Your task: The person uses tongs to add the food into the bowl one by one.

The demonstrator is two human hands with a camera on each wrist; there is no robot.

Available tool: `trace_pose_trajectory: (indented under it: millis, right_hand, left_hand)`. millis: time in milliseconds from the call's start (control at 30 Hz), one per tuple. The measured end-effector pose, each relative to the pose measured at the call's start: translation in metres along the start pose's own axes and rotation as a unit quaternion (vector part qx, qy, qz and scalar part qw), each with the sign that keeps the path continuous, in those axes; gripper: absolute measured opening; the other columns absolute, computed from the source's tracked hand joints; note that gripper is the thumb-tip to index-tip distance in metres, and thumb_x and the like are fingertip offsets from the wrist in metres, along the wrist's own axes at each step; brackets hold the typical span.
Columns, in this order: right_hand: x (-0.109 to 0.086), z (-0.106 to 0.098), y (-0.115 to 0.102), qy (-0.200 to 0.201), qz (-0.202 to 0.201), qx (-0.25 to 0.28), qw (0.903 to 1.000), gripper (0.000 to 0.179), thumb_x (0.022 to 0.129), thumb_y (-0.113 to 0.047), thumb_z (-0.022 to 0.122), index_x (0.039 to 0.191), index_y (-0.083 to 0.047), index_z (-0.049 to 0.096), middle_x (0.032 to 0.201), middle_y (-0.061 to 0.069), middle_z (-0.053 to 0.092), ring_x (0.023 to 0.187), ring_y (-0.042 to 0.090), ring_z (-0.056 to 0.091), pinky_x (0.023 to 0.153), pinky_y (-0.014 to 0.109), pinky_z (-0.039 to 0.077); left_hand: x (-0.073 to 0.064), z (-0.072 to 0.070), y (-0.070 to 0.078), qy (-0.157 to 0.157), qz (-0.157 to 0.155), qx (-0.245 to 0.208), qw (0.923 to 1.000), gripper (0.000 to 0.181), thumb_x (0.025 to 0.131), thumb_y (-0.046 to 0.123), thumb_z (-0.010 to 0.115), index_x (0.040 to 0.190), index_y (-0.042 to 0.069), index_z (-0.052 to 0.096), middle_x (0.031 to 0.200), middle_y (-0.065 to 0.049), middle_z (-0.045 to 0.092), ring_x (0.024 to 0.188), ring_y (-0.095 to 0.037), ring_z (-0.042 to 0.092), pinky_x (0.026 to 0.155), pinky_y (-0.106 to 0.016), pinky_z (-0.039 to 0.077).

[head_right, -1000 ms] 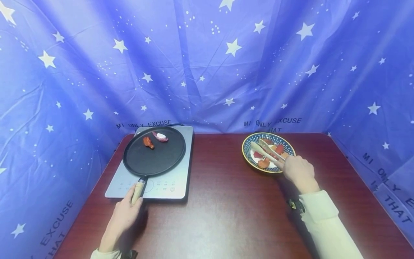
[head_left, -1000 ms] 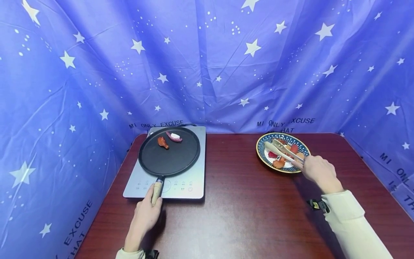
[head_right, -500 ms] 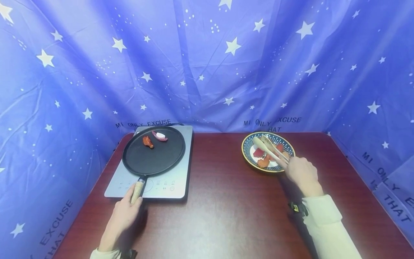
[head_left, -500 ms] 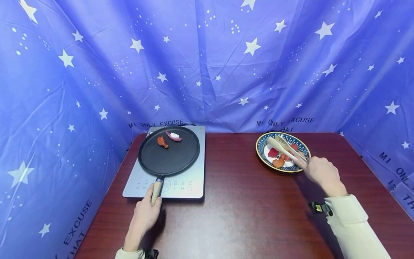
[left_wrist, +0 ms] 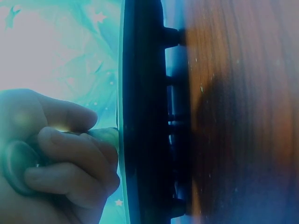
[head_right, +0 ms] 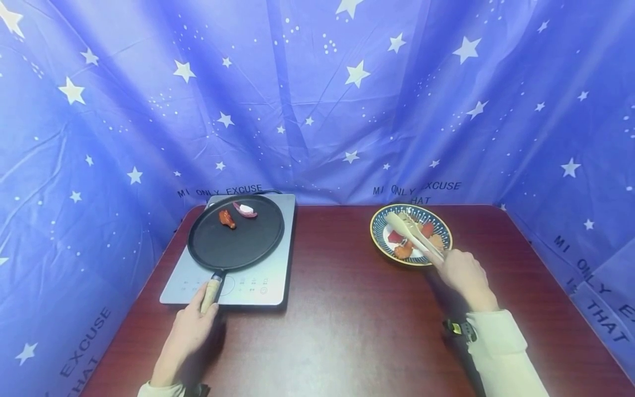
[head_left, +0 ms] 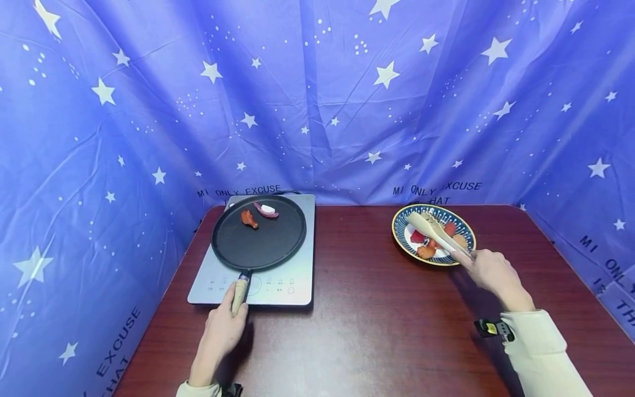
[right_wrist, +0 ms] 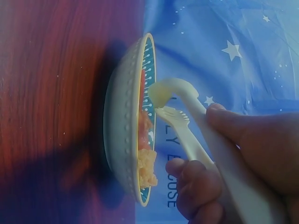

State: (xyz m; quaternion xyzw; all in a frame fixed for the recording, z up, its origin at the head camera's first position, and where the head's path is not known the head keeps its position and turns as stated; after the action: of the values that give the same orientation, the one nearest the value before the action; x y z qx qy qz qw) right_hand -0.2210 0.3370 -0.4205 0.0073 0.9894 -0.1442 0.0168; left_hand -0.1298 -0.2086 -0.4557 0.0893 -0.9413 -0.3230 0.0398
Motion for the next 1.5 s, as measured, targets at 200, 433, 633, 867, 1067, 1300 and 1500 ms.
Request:
trace_pose_trajectory:
  millis: [200, 433, 633, 867, 1067, 1300, 1500]
  right_hand:
    - [-0.004, 0.002, -0.001, -0.006, 0.001, 0.016, 0.9999, 0.061, 0.094, -0.058, 0.039, 0.066, -0.006, 0.054, 0.054, 0.004, 0.050, 0.055, 0.026, 0.050, 0.049, 0.038, 0.036]
    - [-0.004, -0.002, -0.007, 0.009, -0.006, 0.023, 0.9997, 0.060, 0.094, -0.057, 0.039, 0.062, -0.008, 0.052, 0.050, 0.002, 0.050, 0.053, 0.024, 0.049, 0.049, 0.037, 0.036]
    - [-0.004, -0.006, -0.012, 0.023, -0.017, 0.022, 0.9994, 0.059, 0.095, -0.056, 0.040, 0.063, -0.008, 0.054, 0.048, 0.000, 0.049, 0.052, 0.025, 0.050, 0.049, 0.036, 0.036]
    - [-0.003, -0.006, -0.019, 0.028, -0.032, 0.027, 0.9988, 0.058, 0.095, -0.055, 0.040, 0.064, -0.009, 0.054, 0.047, -0.001, 0.049, 0.051, 0.023, 0.050, 0.049, 0.037, 0.036]
    - [-0.001, -0.008, -0.027, 0.042, -0.040, 0.017, 0.9982, 0.058, 0.096, -0.055, 0.039, 0.060, -0.011, 0.049, 0.048, 0.001, 0.049, 0.051, 0.025, 0.050, 0.049, 0.039, 0.037]
    - [-0.001, -0.011, -0.036, 0.052, -0.050, 0.019, 0.9972, 0.056, 0.096, -0.054, 0.039, 0.062, -0.010, 0.046, 0.053, 0.006, 0.045, 0.055, 0.031, 0.050, 0.052, 0.044, 0.039]
    - [0.000, -0.012, -0.044, 0.075, -0.069, 0.031, 0.9943, 0.050, 0.096, -0.051, 0.042, 0.065, -0.013, 0.043, 0.052, 0.002, 0.041, 0.056, 0.029, 0.049, 0.053, 0.041, 0.036]
  left_hand:
    - [-0.001, 0.000, 0.000, -0.001, -0.003, -0.001, 1.0000, 0.059, 0.091, 0.022, 0.053, 0.145, 0.005, 0.034, 0.107, -0.030, 0.061, 0.081, -0.035, 0.060, 0.074, -0.054, 0.045]
    - [-0.001, 0.001, 0.000, 0.005, 0.005, -0.002, 1.0000, 0.059, 0.091, 0.021, 0.053, 0.145, 0.005, 0.036, 0.107, -0.030, 0.061, 0.082, -0.036, 0.061, 0.074, -0.054, 0.045]
    - [-0.001, 0.001, 0.000, -0.001, -0.002, -0.002, 1.0000, 0.059, 0.092, 0.022, 0.053, 0.145, 0.006, 0.035, 0.109, -0.030, 0.061, 0.084, -0.036, 0.061, 0.075, -0.054, 0.044]
    - [-0.001, 0.000, 0.000, -0.004, -0.005, -0.002, 1.0000, 0.059, 0.092, 0.022, 0.052, 0.146, 0.006, 0.034, 0.105, -0.029, 0.062, 0.081, -0.034, 0.060, 0.074, -0.054, 0.044]
    - [-0.001, 0.000, 0.000, -0.002, -0.004, -0.004, 1.0000, 0.059, 0.091, 0.022, 0.053, 0.145, 0.005, 0.035, 0.100, -0.028, 0.063, 0.079, -0.033, 0.059, 0.074, -0.053, 0.044]
    - [0.000, 0.001, 0.000, -0.003, -0.007, -0.001, 1.0000, 0.059, 0.091, 0.021, 0.053, 0.145, 0.004, 0.034, 0.094, -0.026, 0.063, 0.074, -0.031, 0.058, 0.071, -0.053, 0.044]
    - [0.000, 0.000, 0.001, -0.003, -0.008, 0.001, 1.0000, 0.059, 0.091, 0.021, 0.053, 0.145, 0.004, 0.035, 0.093, -0.025, 0.063, 0.071, -0.029, 0.056, 0.069, -0.051, 0.044]
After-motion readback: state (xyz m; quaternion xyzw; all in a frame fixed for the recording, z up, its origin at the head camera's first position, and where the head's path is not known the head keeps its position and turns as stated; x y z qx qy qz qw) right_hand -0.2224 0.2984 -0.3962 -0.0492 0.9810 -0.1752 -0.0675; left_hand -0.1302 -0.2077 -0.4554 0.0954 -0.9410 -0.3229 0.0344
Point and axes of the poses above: each hand's wrist, its own x-axis towards the middle knuckle, its own z-axis out of the palm, y = z × x, the point moved 4 cm from there along x, towards the middle knuckle
